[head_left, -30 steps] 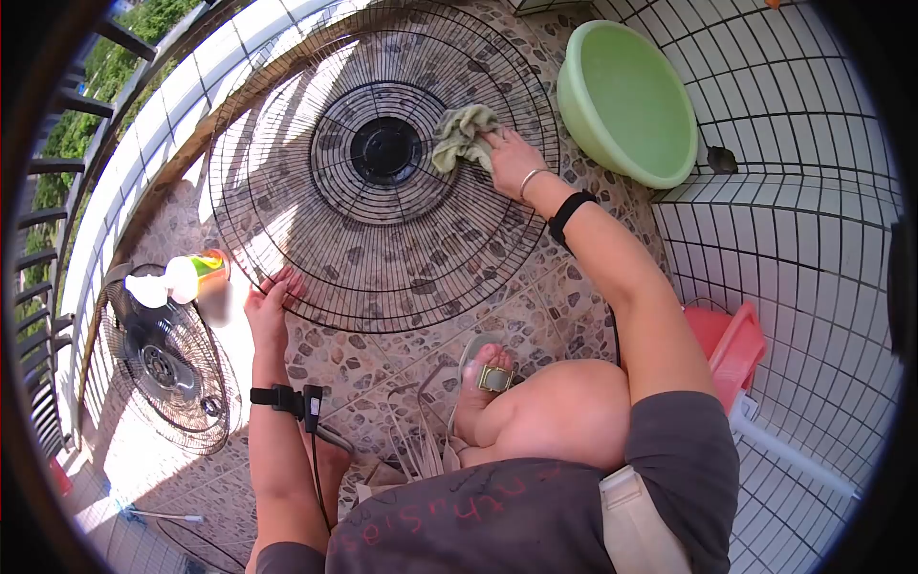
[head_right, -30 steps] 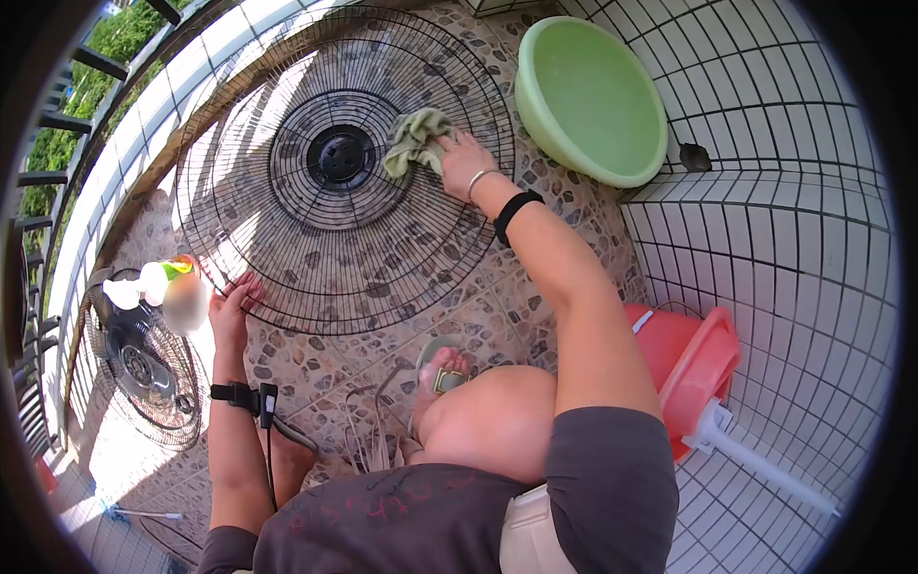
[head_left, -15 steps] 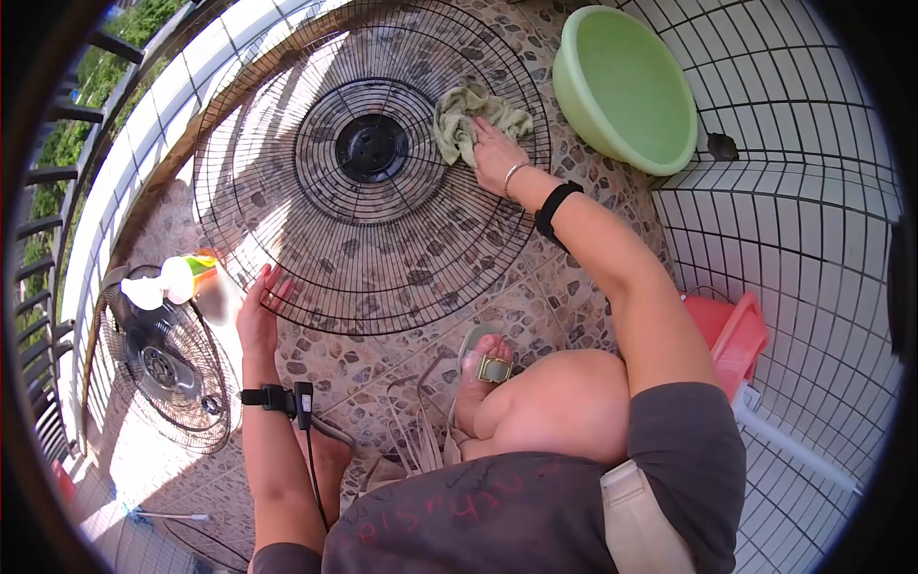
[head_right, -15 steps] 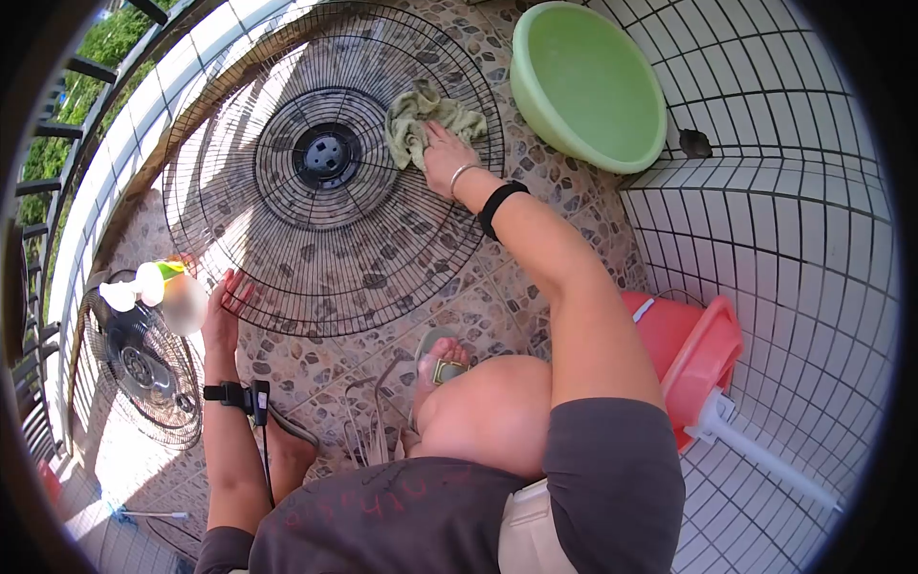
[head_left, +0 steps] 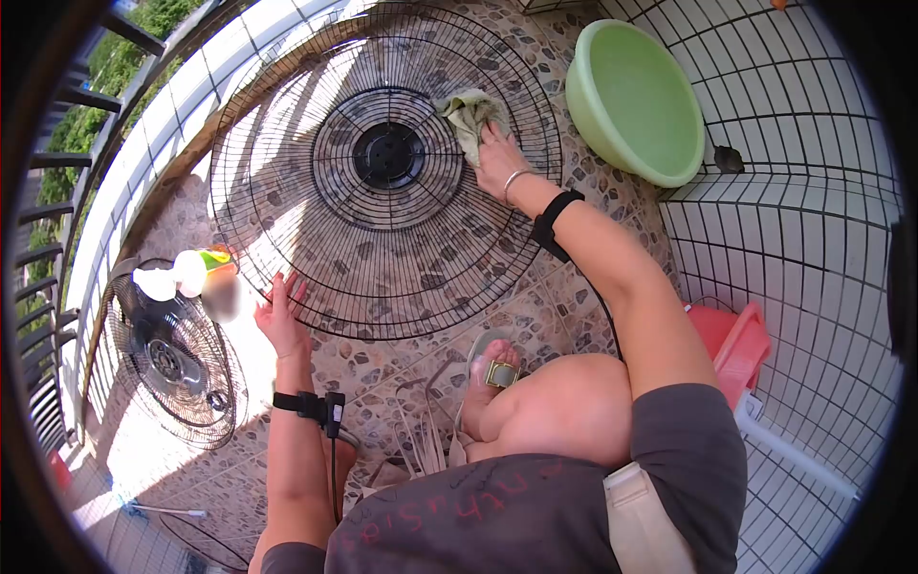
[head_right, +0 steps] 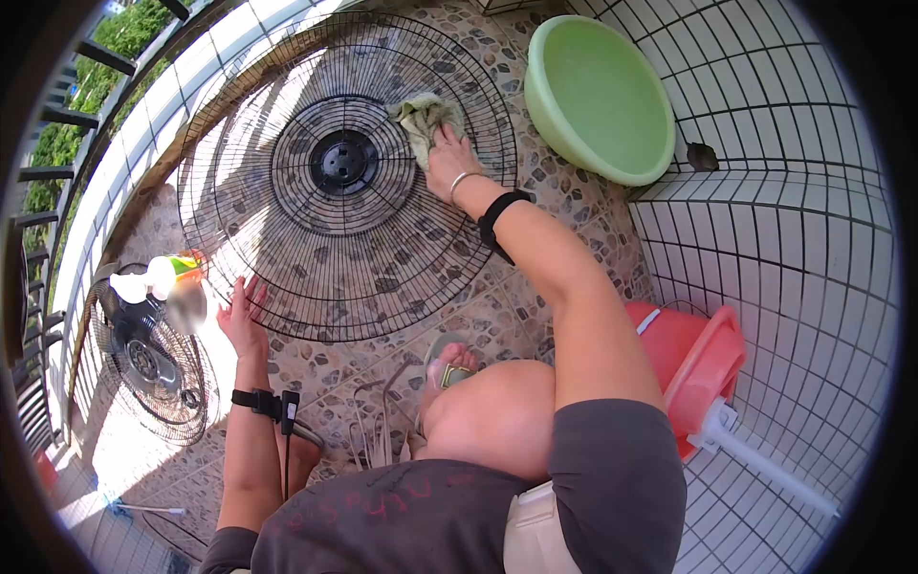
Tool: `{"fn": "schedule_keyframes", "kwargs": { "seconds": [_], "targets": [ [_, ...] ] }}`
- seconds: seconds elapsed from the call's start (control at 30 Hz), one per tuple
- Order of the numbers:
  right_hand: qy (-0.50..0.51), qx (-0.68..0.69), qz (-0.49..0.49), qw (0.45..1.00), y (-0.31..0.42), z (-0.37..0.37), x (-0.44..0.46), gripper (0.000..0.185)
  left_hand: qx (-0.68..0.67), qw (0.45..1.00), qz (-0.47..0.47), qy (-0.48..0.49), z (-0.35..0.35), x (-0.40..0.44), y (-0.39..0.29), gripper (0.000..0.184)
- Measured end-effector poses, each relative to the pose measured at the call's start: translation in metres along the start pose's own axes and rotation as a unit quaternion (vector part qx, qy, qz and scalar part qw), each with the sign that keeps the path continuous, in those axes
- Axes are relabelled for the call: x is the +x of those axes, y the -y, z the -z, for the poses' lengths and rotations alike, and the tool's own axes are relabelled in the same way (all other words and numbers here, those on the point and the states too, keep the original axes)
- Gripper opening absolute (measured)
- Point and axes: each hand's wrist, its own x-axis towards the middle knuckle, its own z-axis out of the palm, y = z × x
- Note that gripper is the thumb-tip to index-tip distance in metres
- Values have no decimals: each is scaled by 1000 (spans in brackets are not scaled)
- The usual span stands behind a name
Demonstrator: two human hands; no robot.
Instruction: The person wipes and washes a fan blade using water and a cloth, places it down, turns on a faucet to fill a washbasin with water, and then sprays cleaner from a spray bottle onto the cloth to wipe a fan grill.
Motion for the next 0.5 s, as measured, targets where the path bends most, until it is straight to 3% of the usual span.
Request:
{"fn": "schedule_keyframes", "kwargs": {
  "seconds": [0.03,0.07,0.1,0.13,0.2,0.23,0.3,0.33,0.37,0.43,0.47,0.5],
  "targets": [
    [-64,61,-27,996,22,-10,-4,52,-14,999,-23,-44,-37,-36,5,62],
    [-131,82,75,985,59,-31,-15,52,-33,999,38,-4,-46,-54,23,76],
    [-192,103,174,960,84,-48,-26,54,-65,996,66,-1,-50,-63,44,76],
    [-189,103,171,961,82,-46,-29,54,-72,993,95,13,-49,-65,46,76],
    [35,80,338,937,74,-26,-32,48,-49,986,146,60,-31,-57,40,76],
    [44,20,327,944,52,-10,-26,42,-23,983,159,94,-15,-38,24,75],
    [-23,42,195,980,7,-16,-10,42,55,984,118,124,4,-4,-19,57],
    [-43,42,128,990,-15,-15,-4,41,16,973,169,159,34,28,-16,43],
    [-67,3,65,996,-32,-19,-3,40,-18,981,144,128,23,21,-30,35],
    [-23,40,-15,999,-14,-5,-10,40,-21,998,-28,-57,17,7,-7,37],
    [-26,52,18,998,8,-11,-15,41,-2,990,-88,-111,-4,-19,8,45],
    [-28,64,48,996,40,-21,-27,42,20,990,-115,-78,-37,-56,18,63]
  ]
}}
